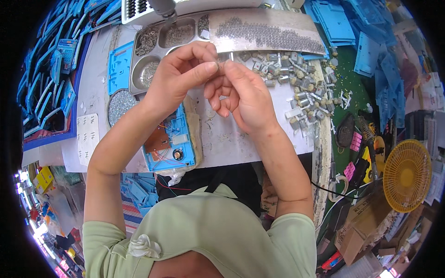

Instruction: Soldering wires and components inside a blue electronic device shell and then securing parts with an electric screwdriver.

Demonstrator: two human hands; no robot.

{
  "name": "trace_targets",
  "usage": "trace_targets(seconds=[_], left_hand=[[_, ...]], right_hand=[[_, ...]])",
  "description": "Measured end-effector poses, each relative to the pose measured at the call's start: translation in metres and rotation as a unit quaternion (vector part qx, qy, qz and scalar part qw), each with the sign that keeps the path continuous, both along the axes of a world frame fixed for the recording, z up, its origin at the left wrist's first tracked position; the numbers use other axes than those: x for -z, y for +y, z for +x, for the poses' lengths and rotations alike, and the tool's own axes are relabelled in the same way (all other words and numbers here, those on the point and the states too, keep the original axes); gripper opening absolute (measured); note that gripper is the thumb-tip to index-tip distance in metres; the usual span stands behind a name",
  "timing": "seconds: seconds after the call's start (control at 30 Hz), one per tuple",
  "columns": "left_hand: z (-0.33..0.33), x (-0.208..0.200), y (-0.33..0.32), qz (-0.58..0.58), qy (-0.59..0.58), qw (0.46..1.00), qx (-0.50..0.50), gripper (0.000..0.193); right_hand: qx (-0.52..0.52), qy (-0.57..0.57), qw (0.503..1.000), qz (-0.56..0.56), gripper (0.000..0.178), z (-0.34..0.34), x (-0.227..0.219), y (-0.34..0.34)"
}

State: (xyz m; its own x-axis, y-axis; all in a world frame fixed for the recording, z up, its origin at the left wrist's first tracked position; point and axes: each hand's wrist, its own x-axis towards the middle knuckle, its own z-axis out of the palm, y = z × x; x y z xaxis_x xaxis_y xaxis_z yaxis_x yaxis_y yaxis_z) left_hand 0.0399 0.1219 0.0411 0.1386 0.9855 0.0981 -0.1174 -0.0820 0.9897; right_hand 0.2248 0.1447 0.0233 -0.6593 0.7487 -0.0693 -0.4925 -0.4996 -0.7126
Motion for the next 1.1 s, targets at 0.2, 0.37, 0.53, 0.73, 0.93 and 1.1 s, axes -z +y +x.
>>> trace_targets(seconds=[0.2, 0.37, 0.53, 0.73, 0.93, 1.1], left_hand=[[-0.011, 0.006, -0.006, 0.132, 0.1, 0.986, -0.027, 0.008], [-0.015, 0.0, -0.007, 0.25, 0.274, 0.927, -0.058, 0.007], [-0.01, 0.012, -0.005, 0.223, 0.287, 0.928, -0.088, 0.022], [-0.012, 0.008, -0.002, 0.002, 0.214, 0.975, -0.064, 0.042], [-0.022, -0.003, 0.002, -0.158, 0.163, 0.974, -0.014, 0.046], [-0.03, 0.011, 0.0, -0.012, 0.216, 0.976, -0.01, 0.034]], right_hand=[[-0.01, -0.004, 1.0, -0.028, 0.026, -0.005, 0.004, -0.002], [0.044, -0.104, 0.992, 0.061, 0.021, -0.003, 0.001, -0.001], [0.109, -0.208, 0.952, 0.195, 0.016, -0.009, -0.002, -0.001], [0.227, -0.314, 0.758, 0.525, 0.016, -0.017, 0.011, 0.008], [0.245, -0.269, 0.774, 0.518, 0.015, -0.021, 0.013, 0.021], [0.258, -0.487, 0.527, 0.647, 0.014, -0.021, 0.034, 0.088]])
